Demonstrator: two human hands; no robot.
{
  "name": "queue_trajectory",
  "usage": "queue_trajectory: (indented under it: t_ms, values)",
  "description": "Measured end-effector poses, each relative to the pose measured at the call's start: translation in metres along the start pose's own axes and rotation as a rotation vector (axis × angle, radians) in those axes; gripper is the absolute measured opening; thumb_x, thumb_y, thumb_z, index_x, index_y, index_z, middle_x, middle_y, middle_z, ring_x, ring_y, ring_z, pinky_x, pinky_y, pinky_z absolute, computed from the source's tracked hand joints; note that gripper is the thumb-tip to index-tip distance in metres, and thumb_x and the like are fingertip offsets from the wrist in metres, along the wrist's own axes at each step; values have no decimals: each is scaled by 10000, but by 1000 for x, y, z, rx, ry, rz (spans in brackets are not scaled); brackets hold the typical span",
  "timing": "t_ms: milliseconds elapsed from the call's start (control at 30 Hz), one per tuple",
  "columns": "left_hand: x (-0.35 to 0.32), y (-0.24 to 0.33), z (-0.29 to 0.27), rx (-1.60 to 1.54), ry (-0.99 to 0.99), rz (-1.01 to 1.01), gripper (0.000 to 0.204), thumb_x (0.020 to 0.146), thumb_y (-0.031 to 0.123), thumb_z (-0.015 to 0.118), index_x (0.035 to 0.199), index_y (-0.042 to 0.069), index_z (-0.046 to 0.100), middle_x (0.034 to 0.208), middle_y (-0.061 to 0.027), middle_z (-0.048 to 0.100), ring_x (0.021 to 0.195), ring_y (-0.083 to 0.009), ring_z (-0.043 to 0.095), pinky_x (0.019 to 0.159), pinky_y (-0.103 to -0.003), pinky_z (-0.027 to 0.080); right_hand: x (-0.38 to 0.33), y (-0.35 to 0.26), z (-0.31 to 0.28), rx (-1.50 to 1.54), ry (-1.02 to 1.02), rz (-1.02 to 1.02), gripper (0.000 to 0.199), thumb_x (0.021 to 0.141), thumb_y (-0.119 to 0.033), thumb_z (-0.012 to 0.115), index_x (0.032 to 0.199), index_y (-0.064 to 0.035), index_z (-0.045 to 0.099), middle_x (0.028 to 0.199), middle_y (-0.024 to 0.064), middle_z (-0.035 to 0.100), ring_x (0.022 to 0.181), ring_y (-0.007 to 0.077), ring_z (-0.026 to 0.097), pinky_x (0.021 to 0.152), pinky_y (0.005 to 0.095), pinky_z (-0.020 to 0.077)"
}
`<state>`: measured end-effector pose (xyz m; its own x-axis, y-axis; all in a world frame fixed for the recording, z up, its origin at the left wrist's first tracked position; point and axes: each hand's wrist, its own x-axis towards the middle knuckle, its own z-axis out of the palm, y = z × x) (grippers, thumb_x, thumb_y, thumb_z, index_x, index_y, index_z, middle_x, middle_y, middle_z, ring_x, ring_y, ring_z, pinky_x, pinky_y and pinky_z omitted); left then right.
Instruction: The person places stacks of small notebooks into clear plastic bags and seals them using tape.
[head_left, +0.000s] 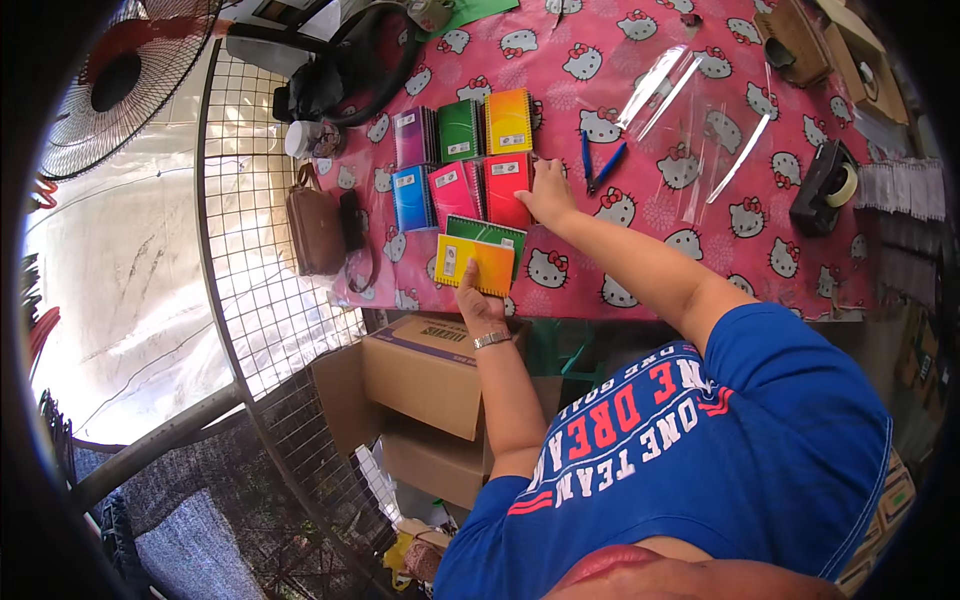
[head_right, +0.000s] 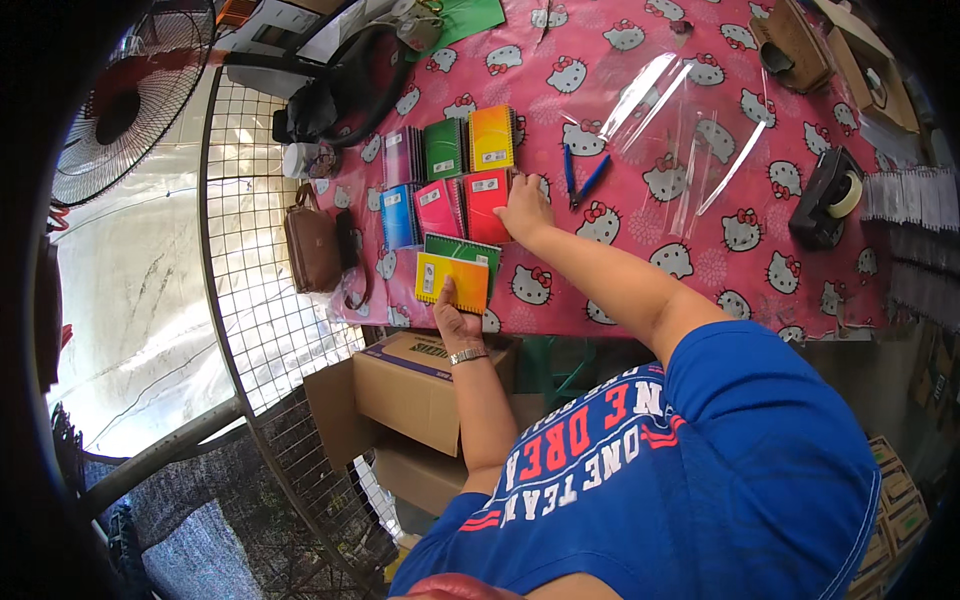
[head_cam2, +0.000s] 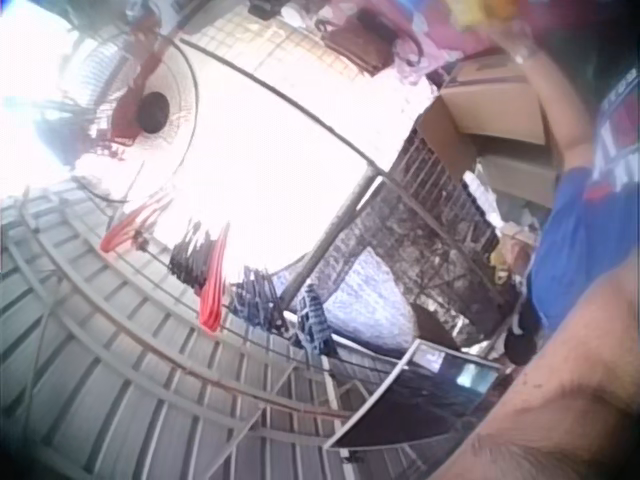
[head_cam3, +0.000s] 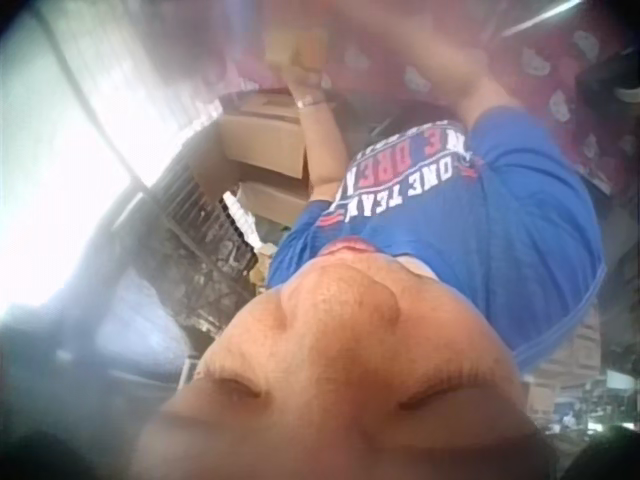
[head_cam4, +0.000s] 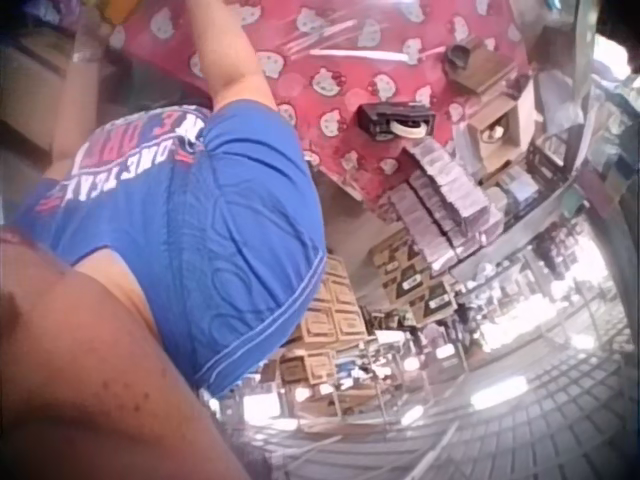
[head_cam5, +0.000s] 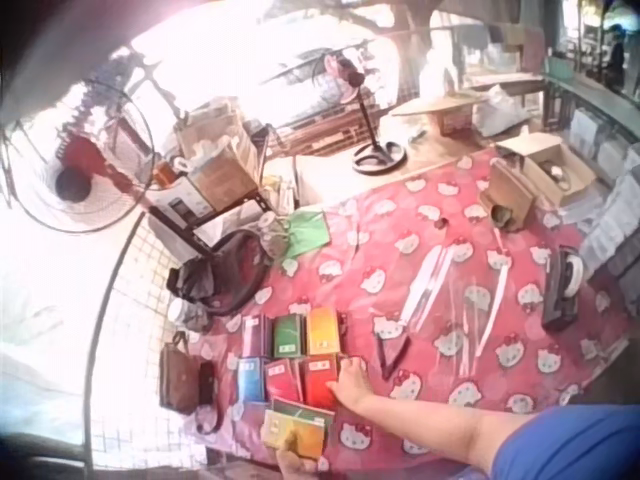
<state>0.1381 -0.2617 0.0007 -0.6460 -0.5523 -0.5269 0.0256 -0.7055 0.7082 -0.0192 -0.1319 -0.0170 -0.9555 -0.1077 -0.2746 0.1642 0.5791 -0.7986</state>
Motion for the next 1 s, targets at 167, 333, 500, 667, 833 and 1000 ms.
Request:
queue_trajectory:
  t_ms: [167, 333, 500, 667, 833, 1000]
  values:
    - [-1, 4, -30, -18, 7, -90, 357, 848, 82, 619, 1185, 4, 529, 1116, -113, 623, 1004, -281, 612, 873, -444, 501, 25, 12, -1, 121, 18, -3, 550, 655, -141, 778, 1070, -14, 442, 1034, 183, 546, 1003, 335, 568, 829, 401, 486]
    - [6, 8, -62, 45, 4, -20, 464, 855, 248, 638, 1243, 35, 499, 1211, -117, 580, 1094, -298, 566, 934, -467, 459, 6, -66, -31, 396, -536, -186, 541, 636, 13, 716, 1118, -29, 474, 892, 108, 588, 847, 212, 590, 701, 321, 492]
    - [-3, 15, -31, -318, -294, -70, 903, 732, 706, 572, 1390, 129, 349, 1419, -92, 393, 1241, -328, 435, 981, -553, 393, -6, -105, -12, 88, -864, -439, 572, 677, -184, 794, 1135, -10, 499, 947, 126, 555, 936, 263, 573, 797, 357, 473]
    - [-2, 25, -27, -13, -11, 86, 604, 860, 364, 632, 1315, 32, 414, 1267, -130, 536, 1124, -303, 549, 945, -499, 466, 33, -77, 51, -177, -140, -161, 595, 721, -383, 754, 1100, 19, 534, 1111, 153, 515, 1056, 314, 544, 847, 384, 472]
    - [2, 30, -29, -150, 27, 29, 460, 894, 233, 591, 1272, 11, 453, 1187, -135, 589, 1070, -300, 586, 918, -484, 489, 32, -58, 74, -415, 111, -372, 473, 764, -330, 724, 1054, -19, 516, 1045, 163, 560, 1006, 321, 571, 770, 412, 487]
    - [6, 35, -51, -68, 210, 27, 563, 874, 349, 604, 1308, 40, 423, 1251, -139, 548, 1110, -306, 559, 916, -484, 484, 17, -128, 42, 399, -276, -463, 436, 756, -280, 720, 1024, -37, 475, 835, 201, 629, 865, 385, 613, 717, 427, 487]
